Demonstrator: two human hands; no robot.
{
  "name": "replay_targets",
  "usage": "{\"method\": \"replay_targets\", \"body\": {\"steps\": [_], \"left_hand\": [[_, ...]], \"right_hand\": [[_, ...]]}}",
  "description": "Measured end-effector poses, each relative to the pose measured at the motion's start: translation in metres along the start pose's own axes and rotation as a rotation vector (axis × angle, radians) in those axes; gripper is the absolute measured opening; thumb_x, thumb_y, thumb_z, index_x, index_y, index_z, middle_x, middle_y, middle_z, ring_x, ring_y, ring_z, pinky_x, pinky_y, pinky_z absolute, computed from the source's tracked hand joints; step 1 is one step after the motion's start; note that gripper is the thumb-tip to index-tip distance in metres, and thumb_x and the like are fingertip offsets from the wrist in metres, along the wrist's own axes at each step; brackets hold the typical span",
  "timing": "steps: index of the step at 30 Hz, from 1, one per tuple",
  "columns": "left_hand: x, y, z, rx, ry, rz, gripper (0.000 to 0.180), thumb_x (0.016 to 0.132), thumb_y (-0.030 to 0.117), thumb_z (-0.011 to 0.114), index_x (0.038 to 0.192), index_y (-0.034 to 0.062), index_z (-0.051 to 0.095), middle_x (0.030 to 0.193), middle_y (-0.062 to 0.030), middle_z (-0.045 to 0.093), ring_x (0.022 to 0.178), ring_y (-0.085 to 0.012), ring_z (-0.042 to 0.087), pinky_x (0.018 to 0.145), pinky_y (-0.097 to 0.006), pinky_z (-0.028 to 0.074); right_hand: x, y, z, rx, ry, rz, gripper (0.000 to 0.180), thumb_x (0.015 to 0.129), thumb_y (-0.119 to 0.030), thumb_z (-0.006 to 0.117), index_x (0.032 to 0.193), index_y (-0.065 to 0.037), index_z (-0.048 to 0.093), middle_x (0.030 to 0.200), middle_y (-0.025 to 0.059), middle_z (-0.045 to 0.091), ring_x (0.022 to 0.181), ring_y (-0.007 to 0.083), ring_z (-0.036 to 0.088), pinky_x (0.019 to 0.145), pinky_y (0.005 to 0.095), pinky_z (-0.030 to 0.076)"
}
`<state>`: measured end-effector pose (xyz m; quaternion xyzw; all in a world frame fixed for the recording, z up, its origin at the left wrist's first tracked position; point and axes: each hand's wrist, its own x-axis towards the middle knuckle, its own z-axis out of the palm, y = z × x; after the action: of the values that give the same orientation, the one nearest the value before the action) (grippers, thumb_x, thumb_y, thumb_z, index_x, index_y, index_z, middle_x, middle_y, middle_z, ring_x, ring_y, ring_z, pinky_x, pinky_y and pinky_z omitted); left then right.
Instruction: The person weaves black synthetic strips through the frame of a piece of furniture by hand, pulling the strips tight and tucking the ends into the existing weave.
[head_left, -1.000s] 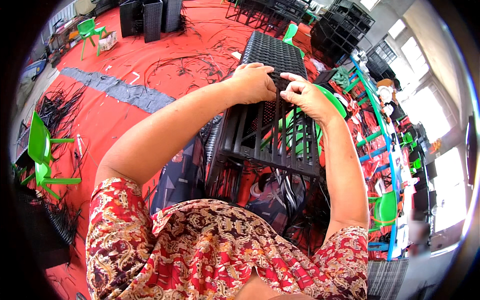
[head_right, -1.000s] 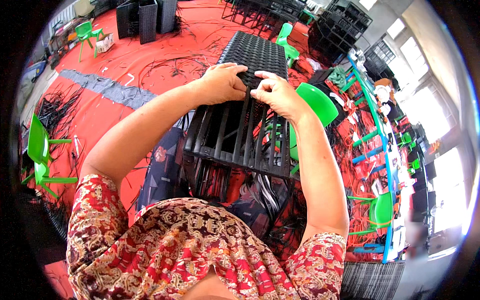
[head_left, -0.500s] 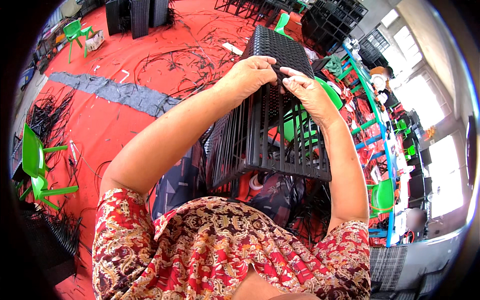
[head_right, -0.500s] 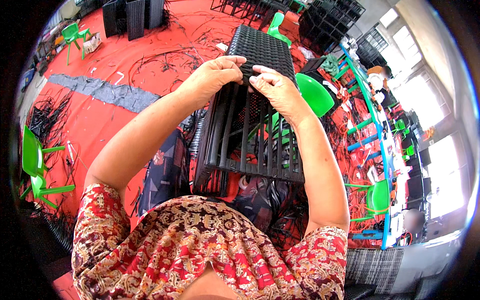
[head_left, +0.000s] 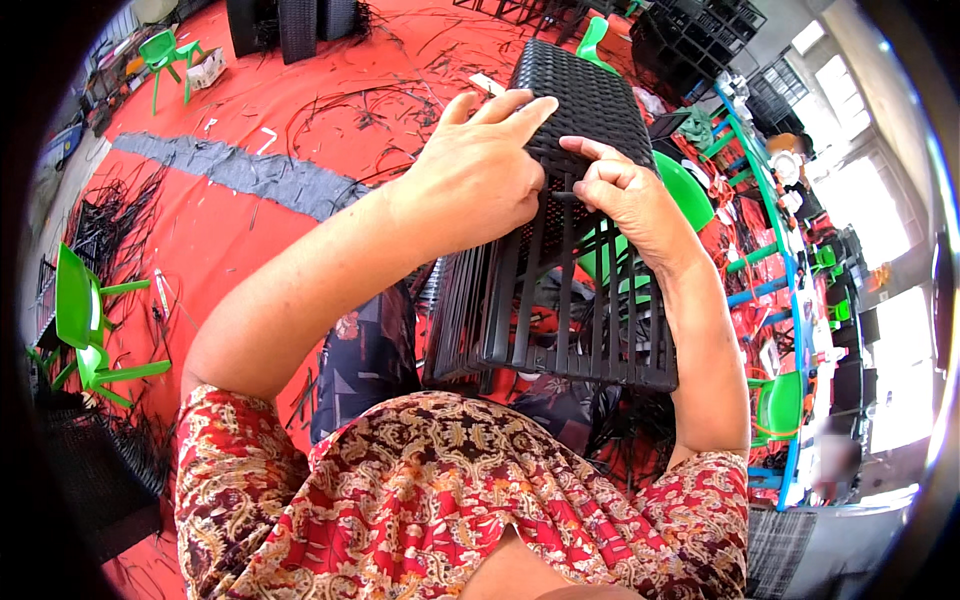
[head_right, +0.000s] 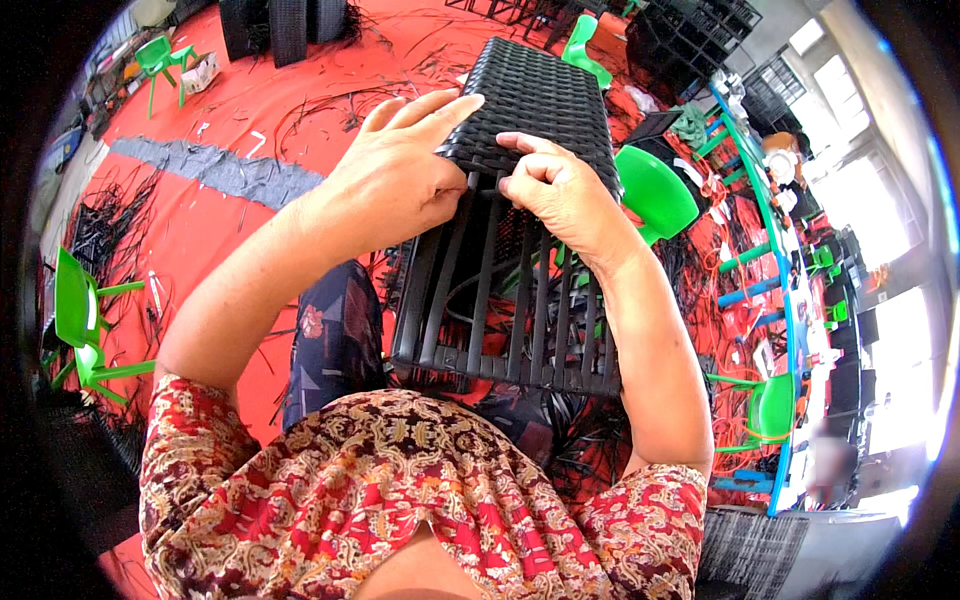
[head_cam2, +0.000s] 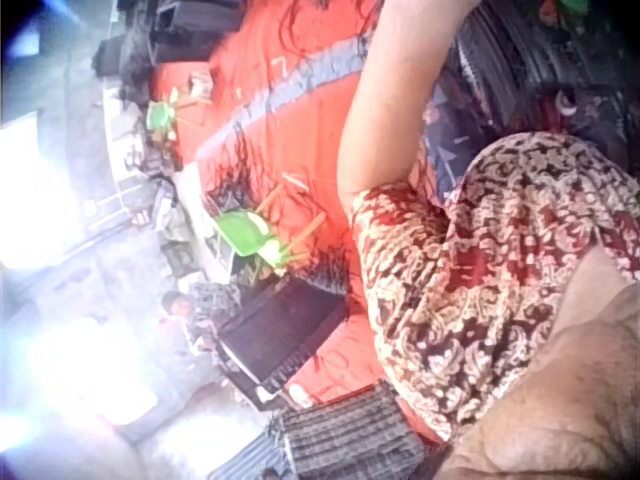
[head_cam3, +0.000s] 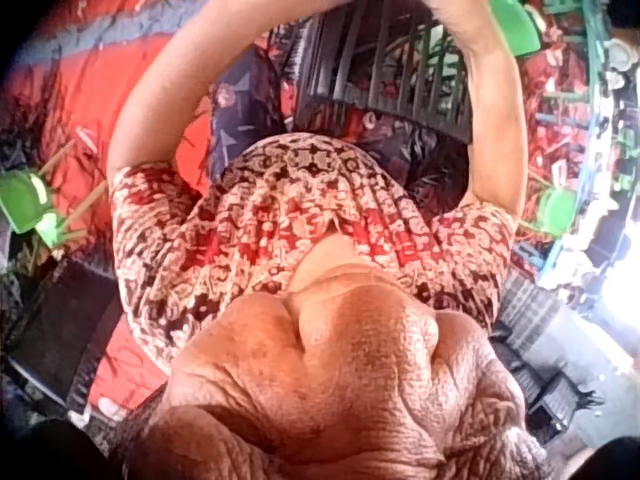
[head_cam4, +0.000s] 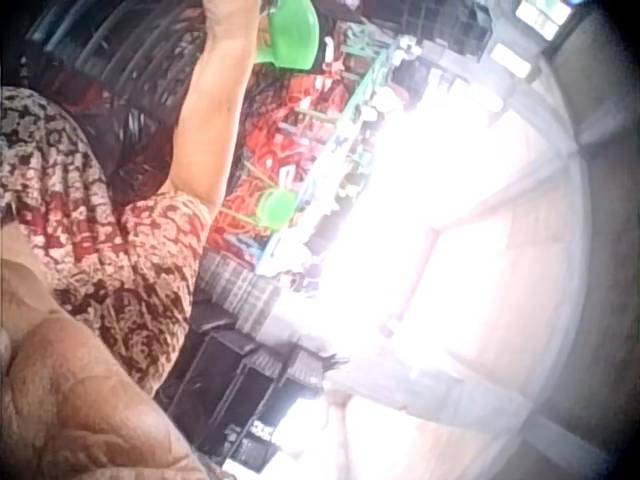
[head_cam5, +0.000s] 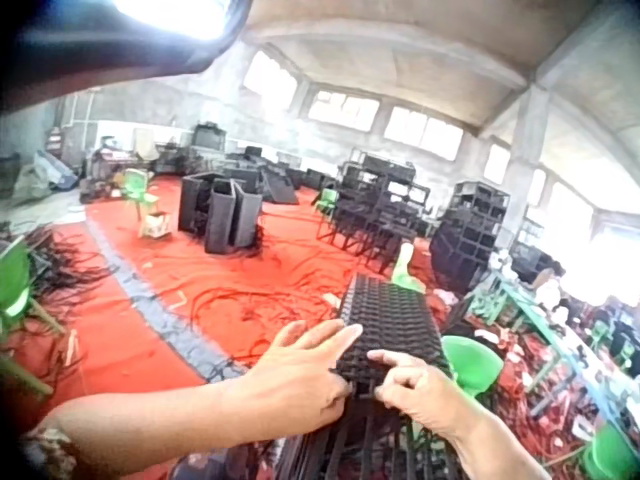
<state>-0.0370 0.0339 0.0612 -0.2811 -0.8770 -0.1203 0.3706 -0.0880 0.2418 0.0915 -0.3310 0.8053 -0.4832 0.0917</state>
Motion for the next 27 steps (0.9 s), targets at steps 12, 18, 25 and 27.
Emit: {"method": "replay_targets", "body": {"steps": [12, 18, 25, 27], "left_hand": [[0.006, -0.008, 0.022, -0.84, -0.299, -0.381, 0.013, 0.078, 0.012, 0.063, 0.086, 0.0038, 0.069, 0.143, -0.0253, 0.031, 0.126, -0.0259, 0.039, 0.099, -0.033, 0.034], [-0.006, -0.008, 0.026, -1.242, -0.114, -0.443, 0.012, 0.076, 0.009, 0.066, 0.085, 0.0002, 0.068, 0.142, -0.0197, 0.034, 0.122, -0.0209, 0.043, 0.097, -0.032, 0.034], [-0.011, -0.005, 0.027, -0.994, 0.062, -0.384, 0.008, 0.081, 0.008, 0.062, 0.084, 0.0024, 0.068, 0.137, -0.015, 0.041, 0.123, -0.0242, 0.043, 0.1, -0.034, 0.034], [-0.015, -0.008, 0.021, -1.156, 0.314, -0.389, 0.006, 0.081, 0.007, 0.062, 0.083, 0.0034, 0.067, 0.133, -0.014, 0.044, 0.123, -0.0243, 0.043, 0.101, -0.035, 0.034]], "right_hand": [[-0.008, 0.0, -0.007, -0.113, -0.036, -0.037, 0.024, 0.087, -0.018, 0.061, 0.071, 0.0, 0.06, 0.132, 0.0126, 0.047, 0.086, 0.0114, 0.053, 0.078, 0.0256, 0.043], [-0.003, -0.006, 0.001, -0.244, -0.004, -0.008, 0.024, 0.085, -0.02, 0.065, 0.073, 0.0, 0.06, 0.131, 0.0123, 0.048, 0.092, 0.0139, 0.053, 0.081, 0.028, 0.043], [-0.002, -0.022, 0.005, -0.432, 0.045, -0.047, 0.021, 0.082, -0.022, 0.069, 0.08, -0.003, 0.062, 0.127, 0.0139, 0.051, 0.115, 0.0225, 0.051, 0.092, 0.0329, 0.04], [0.001, -0.031, 0.004, -0.503, 0.095, -0.102, 0.02, 0.08, -0.022, 0.07, 0.088, -0.005, 0.064, 0.126, 0.0135, 0.052, 0.117, 0.0224, 0.049, 0.096, 0.0333, 0.038]]}}
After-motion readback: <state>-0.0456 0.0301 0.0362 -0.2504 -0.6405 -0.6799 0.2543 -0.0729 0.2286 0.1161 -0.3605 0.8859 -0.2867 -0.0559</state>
